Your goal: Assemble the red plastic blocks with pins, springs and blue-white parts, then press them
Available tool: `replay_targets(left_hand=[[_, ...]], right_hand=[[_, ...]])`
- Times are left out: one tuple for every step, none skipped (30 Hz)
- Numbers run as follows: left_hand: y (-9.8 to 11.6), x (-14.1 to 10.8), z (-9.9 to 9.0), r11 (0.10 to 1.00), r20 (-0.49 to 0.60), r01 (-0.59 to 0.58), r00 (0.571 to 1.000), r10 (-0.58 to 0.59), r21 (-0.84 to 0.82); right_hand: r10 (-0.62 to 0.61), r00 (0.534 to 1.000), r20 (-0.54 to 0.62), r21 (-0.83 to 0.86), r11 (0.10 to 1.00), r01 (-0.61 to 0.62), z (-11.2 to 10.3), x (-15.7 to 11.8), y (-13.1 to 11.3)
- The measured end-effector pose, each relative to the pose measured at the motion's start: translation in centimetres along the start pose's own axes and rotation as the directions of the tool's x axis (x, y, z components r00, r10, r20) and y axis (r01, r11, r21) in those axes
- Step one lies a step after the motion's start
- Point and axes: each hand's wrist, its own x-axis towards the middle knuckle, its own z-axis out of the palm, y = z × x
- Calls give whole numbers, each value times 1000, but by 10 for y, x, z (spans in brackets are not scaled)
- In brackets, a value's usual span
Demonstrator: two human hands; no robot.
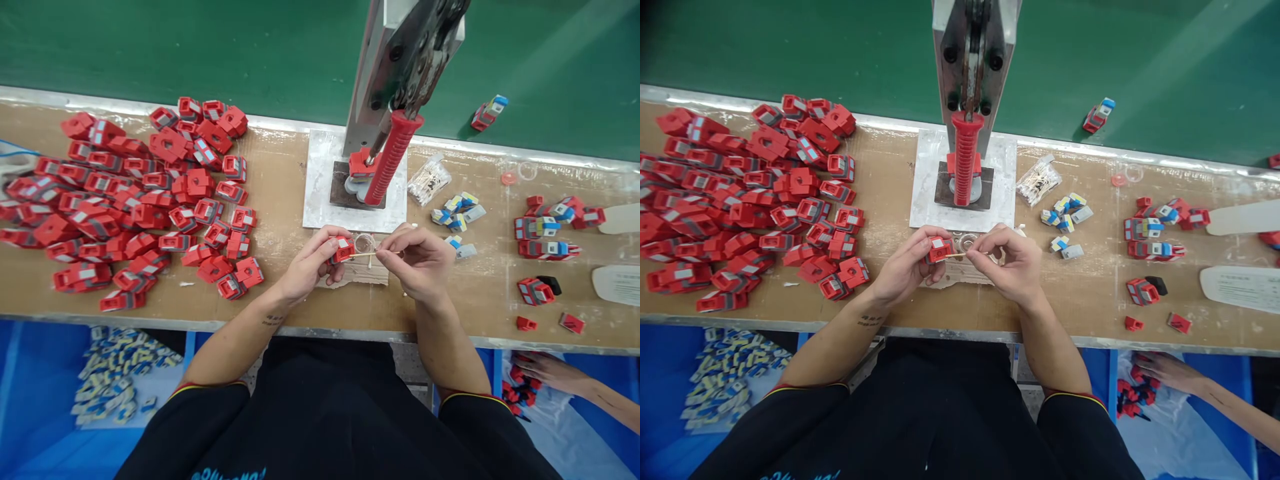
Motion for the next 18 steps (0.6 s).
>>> replay_targets(left_hand=[[0, 0, 0, 1000, -2, 4, 1000, -4, 0], [1, 0, 0, 1000, -3, 8, 1000, -8, -1], [1, 0, 0, 1000, -3, 10, 1000, -10, -2], [2, -1, 0, 1000, -4, 11, 1000, -11, -4], [2, -1, 0, 1000, -4, 12, 1000, -12, -7], [2, -1, 0, 1000, -4, 10, 1000, -10, -10], [2, 0, -1, 1000, -5, 7, 1000, -7, -13], [2, 0, -1, 1000, -6, 3, 1000, -3, -16], [2, 0, -1, 1000, -6, -2, 1000, 2, -18], [1, 0, -2, 1000, -6, -6, 1000, 6, -20], [1, 0, -3, 1000, -7, -10, 1000, 10, -22], [1, 0, -3, 1000, -9, -12, 1000, 12, -23], [1, 0, -3, 1000, -11, -13, 1000, 12, -25], [1, 0, -4, 1000, -14, -13, 1000, 12, -27], [1, 0, -4, 999, -19, -13, 1000, 13, -30], [2, 0, -4, 999, -25, -15, 1000, 14, -34], [2, 0, -4, 999, -33, -18, 999, 17, -41], [2, 0, -4, 999, -41, -22, 999, 20, -49]], right_hand=[[-6, 1000, 1, -10, 1000, 6, 0, 0, 0], [-10, 1000, 1, -18, 1000, 10, -1, 0, 0], [-11, 1000, 0, -26, 1000, 11, 0, 0, -1], [-9, 1000, -1, -33, 999, 9, 0, 0, -1], [-4, 1000, -3, -40, 999, 4, -1, 0, -1], [1, 1000, -9, -42, 999, -2, -2, 1, -1], [0, 1000, -21, -38, 999, -1, -4, 1, -2], [-7, 999, -41, -31, 1000, 6, -7, 2, -2], [-20, 997, -73, -24, 1000, 19, -12, 2, -2], [-41, 993, -113, -25, 999, 38, -17, 3, -3], [-62, 987, -147, -39, 998, 56, -23, 4, -2], [-71, 985, -156, -70, 996, 61, -28, 4, -2], [-63, 990, -130, -117, 992, 48, -32, 5, -1], [-39, 997, -68, -179, 983, 26, -34, 5, 0], [-4, 1000, 20, -250, 968, 9, -35, 5, 2], [36, 992, 118, -321, 947, 4, -34, 5, 5], [71, 975, 208, -379, 925, 13, -32, 5, 7], [88, 955, 283, -413, 910, 38, -31, 6, 9]])
